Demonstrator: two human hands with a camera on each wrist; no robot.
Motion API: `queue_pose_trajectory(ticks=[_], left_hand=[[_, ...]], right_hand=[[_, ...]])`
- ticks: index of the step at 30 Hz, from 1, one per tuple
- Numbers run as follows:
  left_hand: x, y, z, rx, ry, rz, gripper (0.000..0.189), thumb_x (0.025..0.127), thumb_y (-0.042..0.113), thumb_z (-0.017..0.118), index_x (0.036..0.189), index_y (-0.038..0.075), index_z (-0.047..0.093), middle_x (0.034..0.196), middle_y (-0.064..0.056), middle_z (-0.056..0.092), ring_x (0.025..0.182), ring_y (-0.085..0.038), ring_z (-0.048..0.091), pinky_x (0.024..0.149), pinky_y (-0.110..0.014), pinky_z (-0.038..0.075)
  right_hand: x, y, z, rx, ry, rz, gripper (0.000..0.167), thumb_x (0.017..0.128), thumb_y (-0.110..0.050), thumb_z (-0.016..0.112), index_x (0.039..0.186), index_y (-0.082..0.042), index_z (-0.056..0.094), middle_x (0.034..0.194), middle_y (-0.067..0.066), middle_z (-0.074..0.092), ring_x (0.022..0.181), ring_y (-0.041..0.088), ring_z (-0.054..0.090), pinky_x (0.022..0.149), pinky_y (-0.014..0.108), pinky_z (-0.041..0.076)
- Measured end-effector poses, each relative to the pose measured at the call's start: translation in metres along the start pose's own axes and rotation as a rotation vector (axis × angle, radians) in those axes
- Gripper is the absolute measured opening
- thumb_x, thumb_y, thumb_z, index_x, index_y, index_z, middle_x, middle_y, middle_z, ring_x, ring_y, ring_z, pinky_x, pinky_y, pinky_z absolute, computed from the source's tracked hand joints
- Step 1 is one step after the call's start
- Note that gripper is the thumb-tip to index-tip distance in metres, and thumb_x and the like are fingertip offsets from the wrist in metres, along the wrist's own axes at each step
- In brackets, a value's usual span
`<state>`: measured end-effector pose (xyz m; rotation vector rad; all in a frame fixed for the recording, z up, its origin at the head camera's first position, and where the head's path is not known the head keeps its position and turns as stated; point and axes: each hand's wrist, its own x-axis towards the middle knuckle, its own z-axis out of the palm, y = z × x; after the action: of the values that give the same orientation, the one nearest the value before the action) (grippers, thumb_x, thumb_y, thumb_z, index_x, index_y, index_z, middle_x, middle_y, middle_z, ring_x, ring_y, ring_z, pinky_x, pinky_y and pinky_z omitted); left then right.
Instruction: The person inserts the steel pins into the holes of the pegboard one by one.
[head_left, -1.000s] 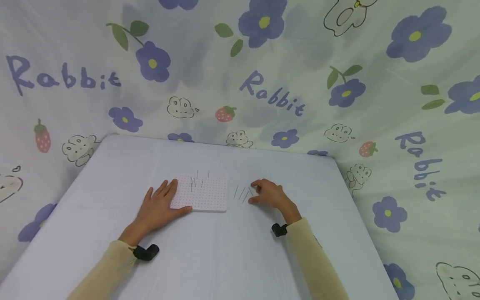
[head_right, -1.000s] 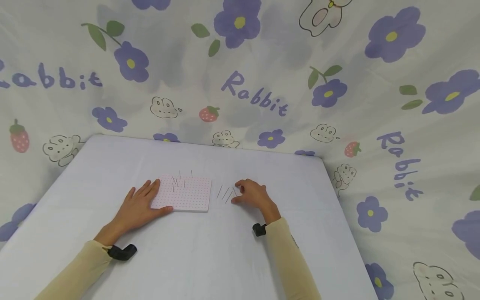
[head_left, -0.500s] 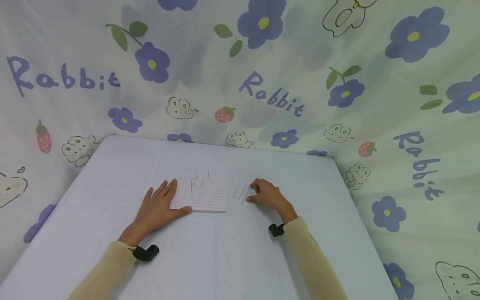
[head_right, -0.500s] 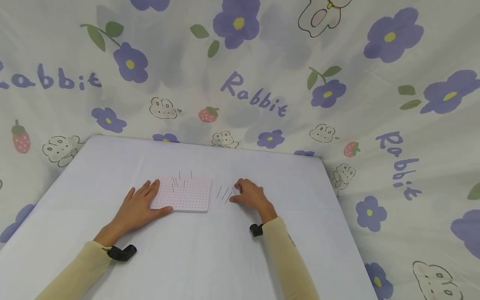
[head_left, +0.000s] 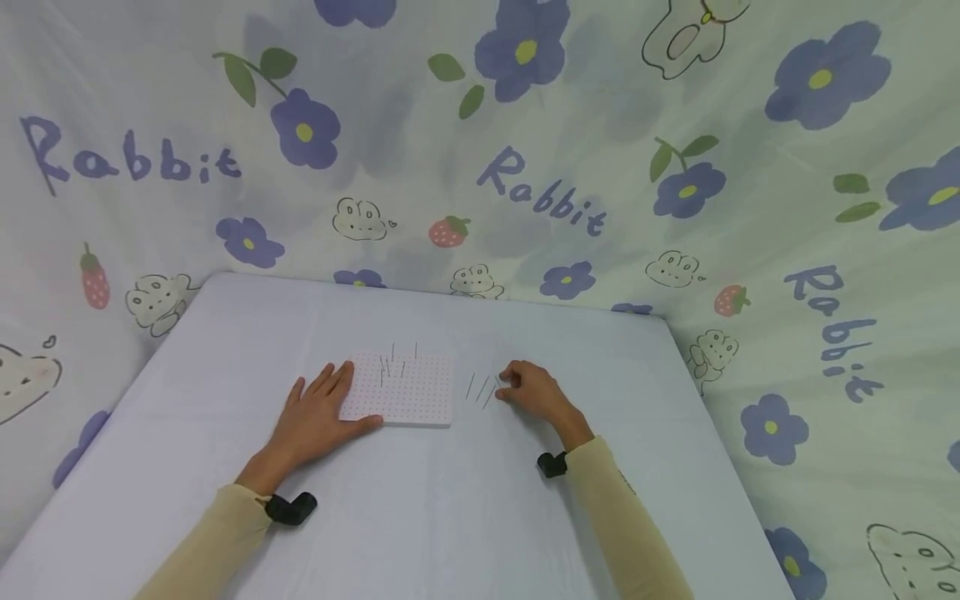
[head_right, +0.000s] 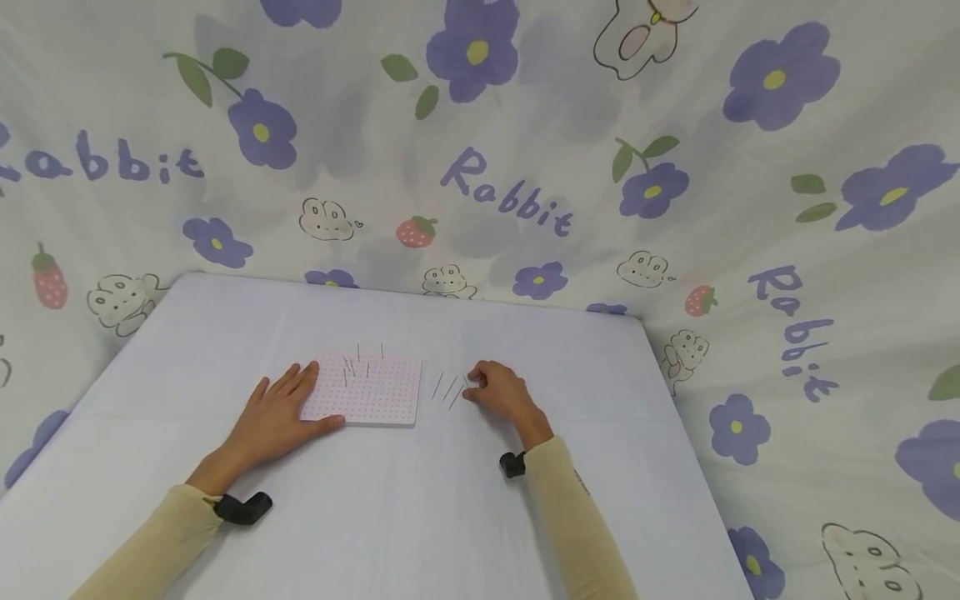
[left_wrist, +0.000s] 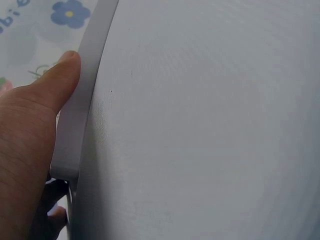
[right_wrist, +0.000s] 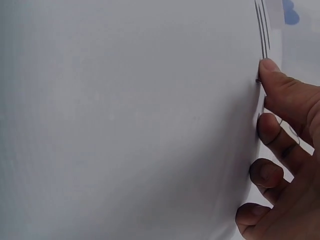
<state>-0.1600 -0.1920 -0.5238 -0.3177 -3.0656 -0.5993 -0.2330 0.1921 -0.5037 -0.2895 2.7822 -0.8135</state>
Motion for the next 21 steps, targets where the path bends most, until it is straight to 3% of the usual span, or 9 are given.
queue_pose_trajectory(ticks=[7,15,21], left_hand=[[-0.0012,-0.0008,-0.0003,-0.004,-0.008,-0.001,0.12,0.08,0.084,0.054,0.158,-0.002,0.022,0.162,-0.022,0.027,0.152,-0.043,0.017,0.118,-0.068,0.003],[0.0006,-0.0015,0.001,-0.002,-0.011,-0.006,0.121,0.08,0.085,0.053,0.158,-0.002,0.021,0.163,-0.022,0.027,0.152,-0.043,0.016,0.118,-0.068,0.002],[0.0004,-0.0026,0.002,-0.003,0.0,-0.002,0.12,0.08,0.083,0.056,0.158,-0.002,0.023,0.162,-0.023,0.028,0.151,-0.043,0.018,0.117,-0.068,0.003]], right_hand=[[0.0,-0.0008,-0.0042,0.024,0.026,-0.029,0.02,0.092,-0.026,0.075,0.109,-0.016,0.075,0.098,-0.002,0.069,0.091,0.015,0.06,0.083,0.036,0.051],[0.0011,-0.0012,-0.007,0.002,0.019,-0.018,0.018,0.092,-0.029,0.075,0.106,-0.018,0.077,0.095,-0.004,0.069,0.088,0.014,0.06,0.081,0.034,0.051],[0.0024,-0.0022,-0.006,-0.036,0.026,-0.025,0.016,0.092,-0.028,0.075,0.104,-0.019,0.079,0.099,-0.004,0.073,0.094,0.014,0.064,0.086,0.035,0.053]])
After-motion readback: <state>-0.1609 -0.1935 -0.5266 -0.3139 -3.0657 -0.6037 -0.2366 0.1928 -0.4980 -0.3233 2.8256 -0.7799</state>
